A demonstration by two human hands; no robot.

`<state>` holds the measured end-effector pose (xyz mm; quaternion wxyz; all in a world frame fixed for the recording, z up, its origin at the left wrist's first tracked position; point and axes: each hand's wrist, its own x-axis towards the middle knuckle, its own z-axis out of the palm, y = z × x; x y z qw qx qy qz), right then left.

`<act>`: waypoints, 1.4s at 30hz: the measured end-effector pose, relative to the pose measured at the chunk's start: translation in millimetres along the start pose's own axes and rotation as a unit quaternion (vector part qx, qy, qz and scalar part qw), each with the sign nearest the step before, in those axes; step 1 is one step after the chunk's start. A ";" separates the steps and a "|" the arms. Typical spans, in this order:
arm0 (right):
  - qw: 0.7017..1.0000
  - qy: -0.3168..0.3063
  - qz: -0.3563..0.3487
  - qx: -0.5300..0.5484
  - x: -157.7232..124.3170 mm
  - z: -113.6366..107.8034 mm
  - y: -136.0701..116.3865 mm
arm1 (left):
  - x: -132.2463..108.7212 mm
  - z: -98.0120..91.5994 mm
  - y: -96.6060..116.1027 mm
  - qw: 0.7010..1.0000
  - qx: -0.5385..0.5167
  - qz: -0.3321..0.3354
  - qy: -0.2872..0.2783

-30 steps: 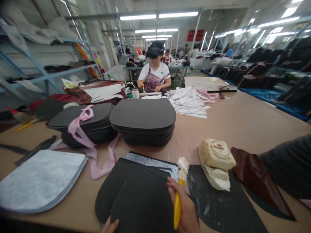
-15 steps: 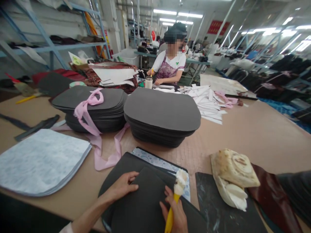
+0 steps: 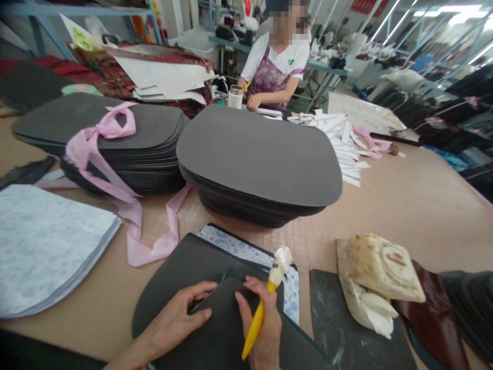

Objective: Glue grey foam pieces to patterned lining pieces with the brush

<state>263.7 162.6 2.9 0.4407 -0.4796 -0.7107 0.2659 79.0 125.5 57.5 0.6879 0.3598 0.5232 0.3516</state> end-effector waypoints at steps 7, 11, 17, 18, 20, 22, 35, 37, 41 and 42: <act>0.995 0.012 0.084 0.047 8.0 -2.1 -5.4 | 27.3 -10.3 -2.7 0.993 -0.056 -0.103 0.003; 0.994 -0.002 0.106 0.014 5.8 -3.1 -0.5 | 45.8 -12.6 -12.8 0.990 -0.047 -0.130 -0.005; 0.994 -0.025 0.106 -0.011 5.8 0.5 6.5 | 46.2 -9.6 -14.5 0.994 -0.011 -0.105 0.036; 0.994 -0.024 0.108 -0.013 6.8 1.9 6.7 | 44.9 -8.7 -13.8 0.994 -0.007 -0.098 0.044; 0.994 -0.023 0.109 -0.018 8.7 4.8 6.5 | 43.1 -7.1 -13.2 0.995 -0.002 -0.086 0.059; 0.994 -0.022 0.105 -0.022 10.3 7.4 6.1 | 42.6 -5.8 -13.7 0.994 0.000 -0.078 0.073; 0.993 -0.067 0.094 -0.017 10.4 16.7 10.9 | 41.9 -4.9 -27.2 0.989 -0.047 -0.075 0.116; 0.993 -0.076 0.087 -0.020 10.6 16.4 10.9 | 41.8 -6.1 -27.6 0.990 -0.047 -0.076 0.111; 0.993 -0.090 0.074 -0.024 11.1 15.3 9.6 | 42.0 -7.3 -26.0 0.989 -0.049 -0.083 0.109; 0.993 -0.095 0.071 -0.022 11.6 14.8 9.0 | 42.0 -7.3 -25.4 0.989 -0.050 -0.085 0.109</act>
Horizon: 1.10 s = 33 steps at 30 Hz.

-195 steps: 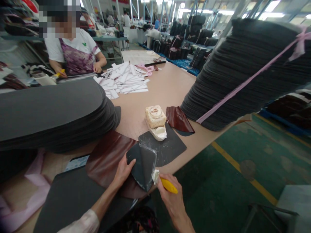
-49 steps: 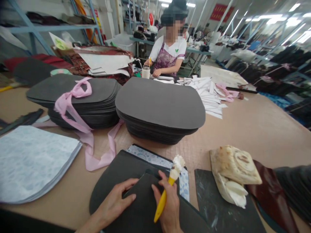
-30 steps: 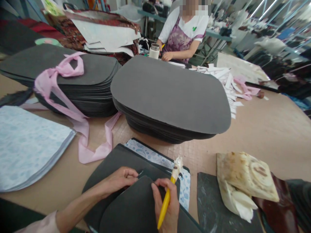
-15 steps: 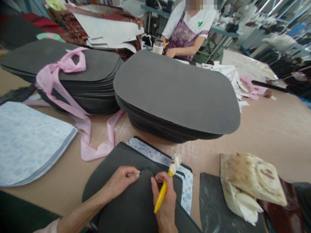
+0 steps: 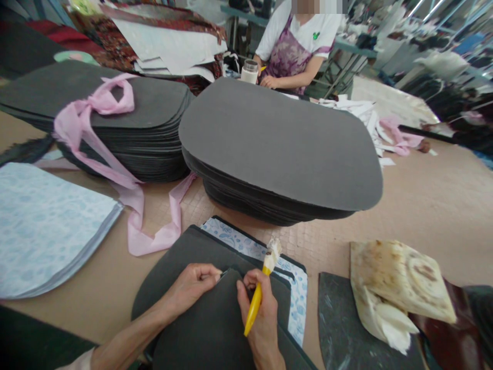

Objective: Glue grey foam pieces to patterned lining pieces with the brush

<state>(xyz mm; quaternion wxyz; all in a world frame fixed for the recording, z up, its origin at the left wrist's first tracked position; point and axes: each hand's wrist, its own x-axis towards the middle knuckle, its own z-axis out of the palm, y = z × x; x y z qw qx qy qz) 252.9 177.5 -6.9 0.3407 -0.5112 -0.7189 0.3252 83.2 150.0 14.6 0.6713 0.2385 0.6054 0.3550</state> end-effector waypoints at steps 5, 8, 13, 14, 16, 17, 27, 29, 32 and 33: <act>0.999 -0.039 -0.003 0.008 4.5 -5.0 -2.8 | -0.3 -0.3 0.4 1.000 -0.006 -0.002 0.001; 0.998 -0.066 -0.005 0.008 7.5 -7.6 -3.3 | 0.1 -0.3 -1.3 1.000 -0.016 -0.002 0.000; 0.996 -0.092 0.006 0.015 8.3 -6.8 -2.8 | -0.2 -0.3 0.2 0.999 -0.033 -0.006 -0.001; 0.996 -0.093 0.010 0.016 7.7 -6.1 -2.3 | -0.9 -0.6 1.6 0.999 -0.036 -0.007 -0.004; 0.996 -0.091 0.017 0.017 6.1 -4.6 -0.9 | -2.7 -1.4 4.6 0.999 -0.044 -0.008 -0.010; 0.996 -0.089 0.019 0.017 5.3 -3.9 -0.1 | -3.4 -1.6 5.8 0.999 -0.049 -0.010 -0.014; 0.996 -0.089 0.018 0.022 6.0 -4.1 0.2 | 5.5 3.0 -0.6 0.995 -0.095 -0.043 0.000; 0.996 -0.088 0.017 0.027 6.1 -4.7 0.5 | 5.7 2.9 0.5 0.994 -0.097 -0.044 0.004; 0.995 -0.091 0.019 0.030 6.0 -5.5 1.3 | 4.5 2.8 2.8 0.994 -0.095 -0.045 0.006; 0.995 -0.092 0.020 0.031 6.1 -5.7 1.2 | 4.2 3.1 3.2 0.995 -0.094 -0.045 0.006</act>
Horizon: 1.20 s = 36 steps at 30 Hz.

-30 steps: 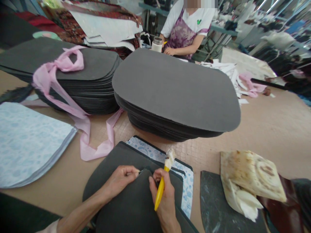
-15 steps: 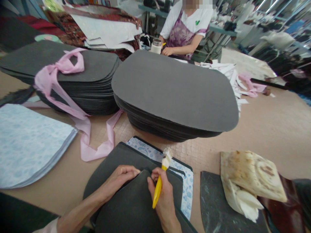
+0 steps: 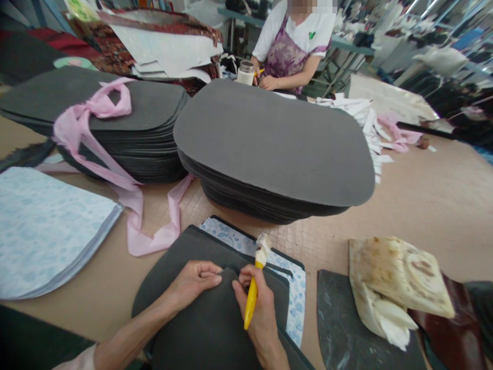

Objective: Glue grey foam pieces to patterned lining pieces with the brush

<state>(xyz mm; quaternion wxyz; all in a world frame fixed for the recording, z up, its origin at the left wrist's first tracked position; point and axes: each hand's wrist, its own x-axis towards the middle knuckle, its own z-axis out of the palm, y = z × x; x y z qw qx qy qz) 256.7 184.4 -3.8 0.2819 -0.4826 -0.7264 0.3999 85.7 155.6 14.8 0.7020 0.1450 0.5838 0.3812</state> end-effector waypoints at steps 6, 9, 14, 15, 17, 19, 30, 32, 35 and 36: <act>1.000 -0.003 0.000 0.005 1.5 -1.4 -3.7 | 0.5 3.6 -1.6 1.000 0.019 0.015 0.016; 1.000 0.004 0.007 0.003 -0.6 0.6 -2.0 | 0.5 4.0 -2.1 0.999 0.033 0.025 0.024; 0.996 0.087 -0.003 -0.011 -7.1 3.9 6.0 | 0.2 1.5 -3.8 0.997 0.052 0.041 0.033; 0.995 0.095 -0.003 -0.010 -7.8 3.4 6.6 | 0.4 1.1 -4.5 0.997 0.054 0.043 0.033; 0.997 0.082 0.007 -0.008 -7.9 1.3 5.9 | 0.7 0.9 -5.8 0.997 0.057 0.046 0.032; 0.998 0.061 0.025 -0.008 -6.6 -0.9 3.2 | 0.3 1.5 -6.4 0.997 0.058 0.047 0.030; 0.980 0.196 -0.015 -0.002 -12.0 -10.9 3.3 | -6.1 -8.9 0.7 0.986 0.061 0.092 0.121; 0.985 0.167 -0.027 -0.014 -21.2 -2.2 1.1 | -5.3 -12.1 -0.2 0.982 0.066 0.102 0.147; 0.990 0.106 -0.074 -0.047 -33.0 21.0 -4.3 | -7.2 -16.3 -0.1 0.974 0.078 0.114 0.181; 0.990 0.089 -0.089 -0.061 -35.8 28.1 -4.6 | -8.7 -18.2 0.5 0.971 0.082 0.117 0.193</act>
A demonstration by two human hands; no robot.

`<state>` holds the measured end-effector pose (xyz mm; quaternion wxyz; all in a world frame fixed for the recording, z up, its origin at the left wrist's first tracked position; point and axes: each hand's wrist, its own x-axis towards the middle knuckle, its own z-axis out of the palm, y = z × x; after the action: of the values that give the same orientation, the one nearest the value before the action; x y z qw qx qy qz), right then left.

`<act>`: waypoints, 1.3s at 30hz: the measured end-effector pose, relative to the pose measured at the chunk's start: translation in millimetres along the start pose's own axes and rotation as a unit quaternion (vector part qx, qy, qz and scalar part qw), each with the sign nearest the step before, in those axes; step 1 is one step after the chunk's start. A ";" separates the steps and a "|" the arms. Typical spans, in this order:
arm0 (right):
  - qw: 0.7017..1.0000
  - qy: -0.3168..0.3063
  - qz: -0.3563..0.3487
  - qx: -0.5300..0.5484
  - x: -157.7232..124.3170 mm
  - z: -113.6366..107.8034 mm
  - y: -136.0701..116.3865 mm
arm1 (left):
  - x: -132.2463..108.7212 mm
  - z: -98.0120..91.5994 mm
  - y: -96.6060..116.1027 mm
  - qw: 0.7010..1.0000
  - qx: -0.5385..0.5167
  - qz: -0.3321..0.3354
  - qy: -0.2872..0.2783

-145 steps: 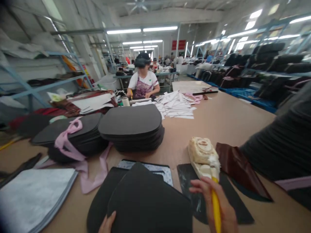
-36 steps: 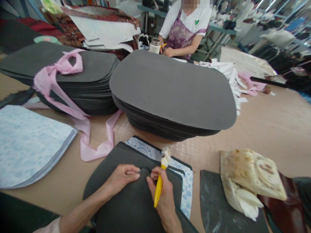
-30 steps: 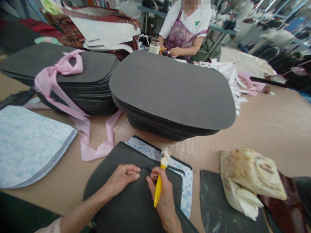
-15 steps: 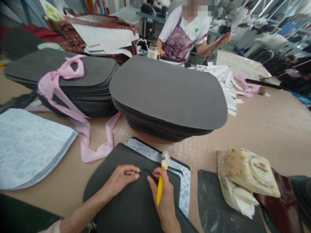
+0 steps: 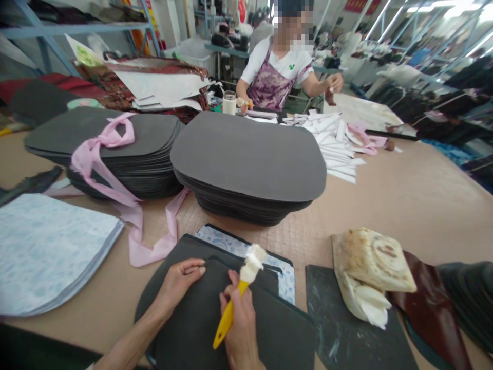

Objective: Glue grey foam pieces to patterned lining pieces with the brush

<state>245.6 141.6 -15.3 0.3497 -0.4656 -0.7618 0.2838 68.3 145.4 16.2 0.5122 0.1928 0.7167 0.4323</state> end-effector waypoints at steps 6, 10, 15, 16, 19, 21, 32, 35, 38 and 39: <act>0.997 0.027 -0.015 -0.067 -21.1 -16.2 29.2 | -2.1 -18.0 1.6 0.998 0.016 0.014 0.062; 0.986 0.139 0.058 -0.067 -31.9 -53.5 48.7 | -1.7 -20.8 -0.9 0.997 0.007 0.022 0.069; 0.996 0.084 -0.001 -0.026 -16.5 -33.7 22.7 | -3.0 -17.9 -1.6 0.998 -0.002 0.038 0.056; 0.998 0.048 -0.030 -0.015 -9.7 -22.4 13.9 | -3.0 -17.2 -1.3 0.998 0.000 0.045 0.053; 0.994 -0.036 -0.102 -0.004 12.9 9.1 -8.2 | -0.4 -15.2 -0.6 0.997 0.010 0.066 0.042; 0.991 -0.057 -0.117 -0.012 26.1 22.8 -15.1 | 3.5 -14.1 -0.5 0.996 0.020 0.079 0.030; 0.983 -0.074 -0.131 -0.103 40.0 50.3 2.6 | 15.0 -15.4 4.7 0.992 0.093 0.077 -0.032; 0.979 -0.082 -0.142 -0.119 39.4 52.5 4.3 | 1.7 -27.6 2.5 0.991 0.107 0.068 -0.044; 0.976 -0.083 -0.147 -0.137 38.1 54.1 6.1 | -18.5 -36.3 -10.3 0.991 0.114 0.050 -0.044; 0.975 -0.083 -0.147 -0.143 37.6 54.8 6.7 | -25.2 -37.1 -16.1 0.992 0.113 0.044 -0.041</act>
<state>193.2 172.6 -42.9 0.2533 -0.3684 -0.8810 0.1547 47.7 102.7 21.2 0.4966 0.2987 0.7299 0.3624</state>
